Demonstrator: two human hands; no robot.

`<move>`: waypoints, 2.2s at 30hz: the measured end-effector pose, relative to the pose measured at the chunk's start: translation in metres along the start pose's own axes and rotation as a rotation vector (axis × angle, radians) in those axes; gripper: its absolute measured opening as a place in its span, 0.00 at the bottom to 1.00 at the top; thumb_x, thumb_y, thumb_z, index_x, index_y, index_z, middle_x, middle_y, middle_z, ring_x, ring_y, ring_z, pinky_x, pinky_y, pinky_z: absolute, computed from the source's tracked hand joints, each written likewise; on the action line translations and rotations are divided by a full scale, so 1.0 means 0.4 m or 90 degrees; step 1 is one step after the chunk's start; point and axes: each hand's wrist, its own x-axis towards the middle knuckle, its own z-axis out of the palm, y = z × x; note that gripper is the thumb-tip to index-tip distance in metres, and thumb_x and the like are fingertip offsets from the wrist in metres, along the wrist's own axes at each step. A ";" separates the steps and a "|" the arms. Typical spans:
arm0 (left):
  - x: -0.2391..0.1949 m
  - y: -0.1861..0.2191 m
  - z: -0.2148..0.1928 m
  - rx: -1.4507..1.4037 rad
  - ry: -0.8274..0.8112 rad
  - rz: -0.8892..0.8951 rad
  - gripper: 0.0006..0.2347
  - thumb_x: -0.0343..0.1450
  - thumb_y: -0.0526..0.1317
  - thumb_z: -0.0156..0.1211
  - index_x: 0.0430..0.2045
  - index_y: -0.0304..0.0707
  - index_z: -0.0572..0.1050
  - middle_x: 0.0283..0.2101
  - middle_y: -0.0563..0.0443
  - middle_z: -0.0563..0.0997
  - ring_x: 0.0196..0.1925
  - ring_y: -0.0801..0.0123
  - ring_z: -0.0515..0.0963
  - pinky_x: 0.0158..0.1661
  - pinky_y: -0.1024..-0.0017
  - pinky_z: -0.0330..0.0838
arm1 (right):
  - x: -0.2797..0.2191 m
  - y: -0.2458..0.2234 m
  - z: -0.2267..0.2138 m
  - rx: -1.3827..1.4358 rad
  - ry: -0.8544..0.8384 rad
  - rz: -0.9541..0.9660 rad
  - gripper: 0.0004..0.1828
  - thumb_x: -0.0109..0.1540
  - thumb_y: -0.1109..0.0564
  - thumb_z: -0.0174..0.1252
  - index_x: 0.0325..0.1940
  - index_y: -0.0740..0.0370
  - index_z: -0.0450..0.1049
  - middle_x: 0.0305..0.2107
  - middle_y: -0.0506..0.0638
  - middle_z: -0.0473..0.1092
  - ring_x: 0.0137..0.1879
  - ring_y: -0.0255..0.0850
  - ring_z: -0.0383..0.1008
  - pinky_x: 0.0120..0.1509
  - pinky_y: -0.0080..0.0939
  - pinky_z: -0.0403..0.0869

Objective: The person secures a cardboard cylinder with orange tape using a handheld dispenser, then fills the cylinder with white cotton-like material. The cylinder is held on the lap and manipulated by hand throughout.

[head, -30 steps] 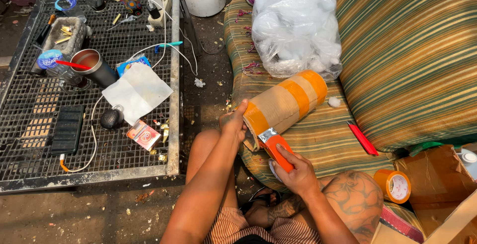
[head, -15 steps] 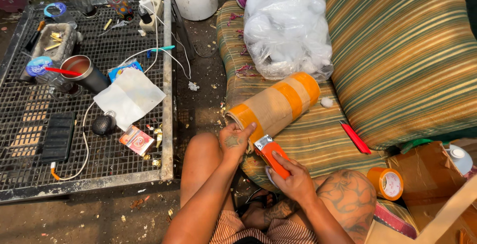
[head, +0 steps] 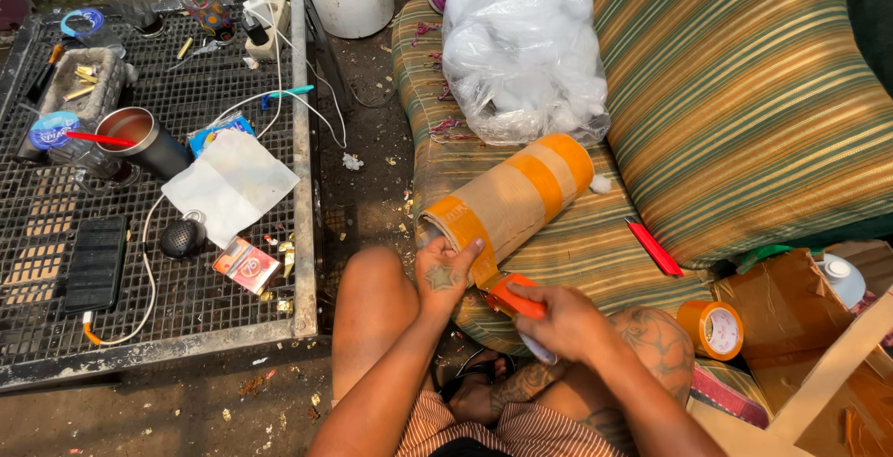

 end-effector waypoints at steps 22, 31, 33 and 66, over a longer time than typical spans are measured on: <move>0.082 0.076 0.035 0.018 -0.036 -0.107 0.17 0.69 0.47 0.67 0.20 0.28 0.77 0.20 0.46 0.79 0.19 0.71 0.76 0.17 0.69 0.61 | 0.215 0.303 -0.030 -0.406 0.342 0.042 0.18 0.67 0.40 0.56 0.55 0.49 0.77 0.47 0.63 0.74 0.53 0.59 0.76 0.57 0.56 0.75; 0.131 0.165 0.126 -0.123 -0.183 -0.144 0.16 0.71 0.48 0.63 0.29 0.29 0.78 0.29 0.48 0.80 0.24 0.71 0.82 0.21 0.74 0.68 | 0.134 0.037 -0.070 0.307 0.432 -0.328 0.27 0.64 0.50 0.59 0.65 0.65 0.70 0.59 0.63 0.71 0.57 0.50 0.78 0.53 0.43 0.77; 0.123 0.205 0.146 -0.132 -0.226 -0.181 0.19 0.73 0.53 0.59 0.32 0.31 0.79 0.30 0.48 0.81 0.23 0.72 0.80 0.22 0.75 0.69 | 0.105 -0.034 -0.102 0.252 0.457 -0.301 0.28 0.63 0.49 0.61 0.64 0.65 0.72 0.52 0.64 0.74 0.52 0.49 0.80 0.52 0.42 0.78; -0.138 0.420 -0.011 0.146 -0.210 0.316 0.17 0.74 0.36 0.53 0.58 0.32 0.73 0.54 0.43 0.82 0.56 0.69 0.79 0.56 0.71 0.70 | -0.205 -0.060 -0.289 0.369 0.268 -0.048 0.24 0.66 0.46 0.58 0.57 0.67 0.78 0.18 0.57 0.73 0.23 0.40 0.69 0.30 0.43 0.69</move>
